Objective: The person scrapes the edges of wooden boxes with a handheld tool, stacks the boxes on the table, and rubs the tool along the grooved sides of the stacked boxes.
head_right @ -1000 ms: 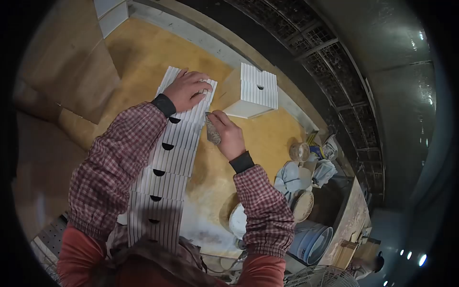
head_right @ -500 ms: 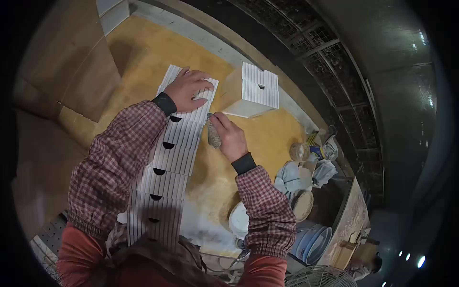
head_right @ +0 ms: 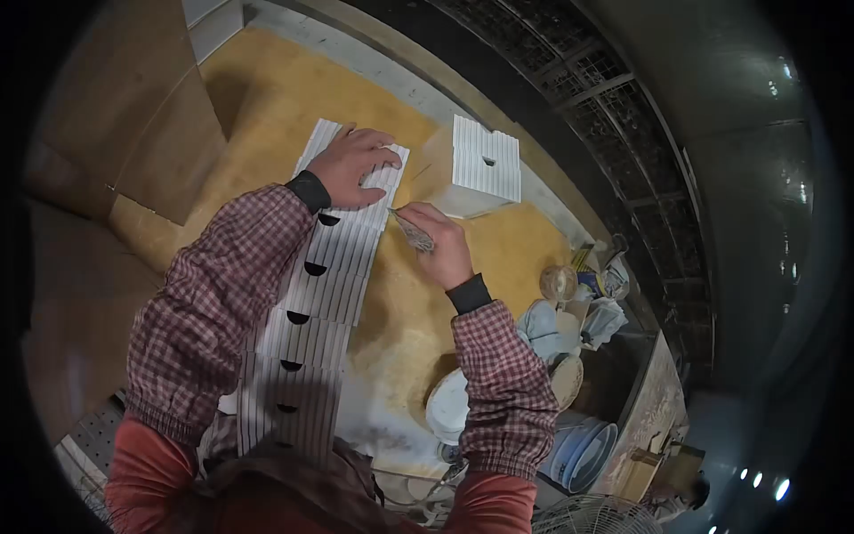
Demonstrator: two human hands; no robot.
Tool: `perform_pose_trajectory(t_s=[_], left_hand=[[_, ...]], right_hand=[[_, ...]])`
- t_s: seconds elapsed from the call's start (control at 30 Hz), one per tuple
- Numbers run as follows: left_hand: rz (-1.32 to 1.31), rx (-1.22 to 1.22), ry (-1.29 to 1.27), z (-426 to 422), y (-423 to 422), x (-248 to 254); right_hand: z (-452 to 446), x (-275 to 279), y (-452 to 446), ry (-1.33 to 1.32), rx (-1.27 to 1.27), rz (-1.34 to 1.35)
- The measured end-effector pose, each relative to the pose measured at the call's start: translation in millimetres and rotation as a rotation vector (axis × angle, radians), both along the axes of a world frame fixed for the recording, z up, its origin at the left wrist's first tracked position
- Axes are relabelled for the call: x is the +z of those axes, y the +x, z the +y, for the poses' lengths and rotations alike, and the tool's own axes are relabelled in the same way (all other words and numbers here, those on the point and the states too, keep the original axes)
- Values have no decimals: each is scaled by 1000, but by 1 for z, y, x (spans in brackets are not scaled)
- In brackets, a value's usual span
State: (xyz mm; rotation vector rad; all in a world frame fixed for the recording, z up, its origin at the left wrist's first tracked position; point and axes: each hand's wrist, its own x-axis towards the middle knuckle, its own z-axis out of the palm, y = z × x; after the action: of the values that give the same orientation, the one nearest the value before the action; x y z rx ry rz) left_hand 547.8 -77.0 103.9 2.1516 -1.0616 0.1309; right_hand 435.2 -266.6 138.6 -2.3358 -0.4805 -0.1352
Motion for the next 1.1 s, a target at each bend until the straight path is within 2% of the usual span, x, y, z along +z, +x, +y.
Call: perform_pose_trajectory(t_s=[0.07,0.17,0.27,0.33,0.47,0.73,0.77,0.87,1.1], left_hand=[[-2,2,-2,-1,-1,1],[5,-8,-4,0,-1,3],[-12,-17,-7,0,1,-3],[-33,-11,4,0,1,-3],[-55,-4,65,-2,-3,3],[-20,44,114,-7,0,-7],[-75,80,115,-8,-2,-7],[-75,74,156,-7,-2,-5],[-107,91,139,-5,-5,-2]], right_hand=[[4,-7,-6,10,-77,-9],[9,-9,-9,-259,-28,-191],[6,-14,-15,-498,26,-251],[3,-9,-16,-491,38,-222],[-2,-19,-24,-17,-137,-176],[10,-33,-42,194,-222,-66],[10,-33,-43,126,-225,-61],[24,-26,-42,159,-193,-88],[35,-34,-49,-515,-139,-289]])
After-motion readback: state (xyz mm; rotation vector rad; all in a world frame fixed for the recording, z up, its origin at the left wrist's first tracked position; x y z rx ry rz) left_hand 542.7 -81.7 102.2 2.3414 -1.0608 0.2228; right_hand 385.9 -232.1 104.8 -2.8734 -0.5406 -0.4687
